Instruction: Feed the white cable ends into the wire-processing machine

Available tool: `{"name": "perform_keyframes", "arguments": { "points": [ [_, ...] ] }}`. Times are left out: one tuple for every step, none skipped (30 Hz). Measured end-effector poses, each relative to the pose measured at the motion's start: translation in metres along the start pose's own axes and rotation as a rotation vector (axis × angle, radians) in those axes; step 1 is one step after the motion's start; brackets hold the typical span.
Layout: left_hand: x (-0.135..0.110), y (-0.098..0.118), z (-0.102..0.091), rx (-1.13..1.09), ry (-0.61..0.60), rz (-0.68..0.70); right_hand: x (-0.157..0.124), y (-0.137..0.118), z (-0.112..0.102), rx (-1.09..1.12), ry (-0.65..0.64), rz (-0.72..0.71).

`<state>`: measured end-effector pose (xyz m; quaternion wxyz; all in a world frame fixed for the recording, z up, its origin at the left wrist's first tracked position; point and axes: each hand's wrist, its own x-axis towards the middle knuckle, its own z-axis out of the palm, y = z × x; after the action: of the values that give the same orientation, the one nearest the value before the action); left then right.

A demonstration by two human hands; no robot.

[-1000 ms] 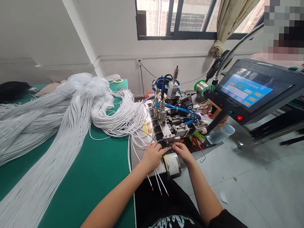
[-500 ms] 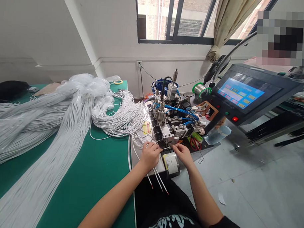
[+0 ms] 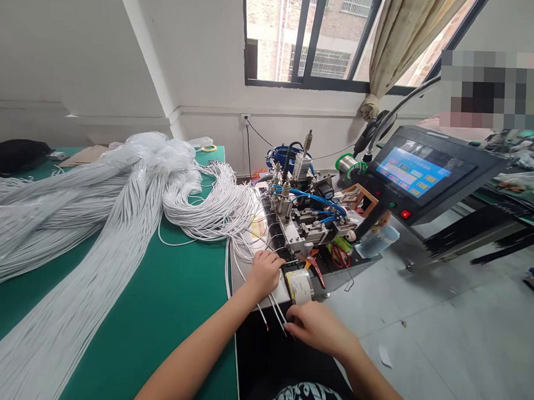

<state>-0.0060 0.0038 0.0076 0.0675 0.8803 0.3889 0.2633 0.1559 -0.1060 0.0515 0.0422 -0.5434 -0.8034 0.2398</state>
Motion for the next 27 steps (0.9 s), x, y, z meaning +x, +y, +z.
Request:
{"name": "perform_keyframes", "arguments": {
  "points": [
    [0.0,0.0,0.0,-0.007,0.001,0.0,-0.001,-0.002,0.005,-0.04,-0.029,0.002],
    [0.0,0.0,0.0,-0.013,0.0,-0.001,-0.001,-0.003,0.01,-0.072,-0.042,0.002],
    [0.0,0.0,0.0,-0.018,-0.002,-0.001,-0.001,-0.004,0.013,-0.096,-0.046,0.002],
    [0.0,0.0,-0.001,-0.022,-0.006,-0.002,-0.001,-0.004,0.015,-0.112,-0.044,-0.001],
    [0.0,-0.001,-0.001,-0.027,-0.009,-0.005,-0.002,-0.005,0.015,-0.122,-0.042,-0.001],
    [0.0,-0.001,-0.001,-0.03,-0.011,-0.008,-0.003,-0.005,0.015,-0.126,-0.041,0.001],
    [0.0,0.0,-0.001,-0.033,-0.012,-0.011,-0.004,-0.005,0.014,-0.13,-0.038,0.006],
    [-0.001,0.0,-0.001,-0.034,-0.011,-0.014,-0.006,-0.004,0.012,-0.132,-0.033,0.013],
    [-0.001,0.0,-0.001,-0.035,-0.009,-0.016,-0.008,-0.004,0.009,-0.131,-0.027,0.02],
    [-0.001,-0.001,-0.001,-0.037,-0.008,-0.018,-0.011,-0.003,0.007,-0.127,-0.02,0.029],
    [-0.001,-0.001,-0.001,-0.039,-0.006,-0.018,-0.013,-0.002,0.004,-0.118,-0.014,0.036],
    [-0.002,-0.001,-0.001,-0.044,-0.003,-0.017,-0.016,-0.001,0.001,-0.104,-0.007,0.042],
    [-0.002,-0.001,-0.002,-0.051,0.002,-0.017,-0.018,0.0,-0.001,-0.085,0.001,0.048],
    [-0.002,-0.001,-0.002,-0.06,0.009,-0.015,-0.021,0.002,-0.004,-0.065,0.011,0.056],
    [-0.003,-0.002,-0.002,-0.07,0.018,-0.012,-0.023,0.003,-0.006,-0.044,0.026,0.066],
    [-0.003,-0.002,-0.003,-0.08,0.027,-0.008,-0.026,0.004,-0.008,-0.025,0.046,0.079],
    [-0.003,-0.001,-0.003,-0.089,0.034,-0.002,-0.028,0.006,-0.01,-0.005,0.07,0.09],
    [-0.004,-0.001,-0.004,-0.095,0.038,0.006,-0.029,0.008,-0.012,0.016,0.098,0.101],
    [-0.004,-0.001,-0.005,-0.1,0.04,0.015,-0.031,0.01,-0.013,0.039,0.125,0.108],
    [-0.004,0.0,-0.006,-0.103,0.04,0.025,-0.032,0.012,-0.014,0.062,0.152,0.112],
    [-0.004,0.001,-0.007,-0.105,0.042,0.035,-0.033,0.015,-0.014,0.086,0.179,0.113],
    [-0.004,0.002,-0.009,-0.108,0.046,0.045,-0.033,0.018,-0.014,0.112,0.205,0.112],
    [-0.004,0.002,-0.01,-0.112,0.05,0.058,-0.033,0.021,-0.014,0.142,0.236,0.111],
    [-0.004,0.003,-0.012,-0.117,0.054,0.074,-0.032,0.024,-0.013,0.177,0.271,0.107],
    [-0.004,0.004,-0.013,-0.121,0.058,0.095,-0.03,0.027,-0.011,0.217,0.315,0.103],
    [-0.004,0.005,-0.014,-0.124,0.06,0.119,-0.028,0.03,-0.009,0.259,0.369,0.099],
    [-0.004,0.006,-0.015,-0.124,0.059,0.146,-0.025,0.033,-0.007,0.299,0.429,0.097]
  ]
}}
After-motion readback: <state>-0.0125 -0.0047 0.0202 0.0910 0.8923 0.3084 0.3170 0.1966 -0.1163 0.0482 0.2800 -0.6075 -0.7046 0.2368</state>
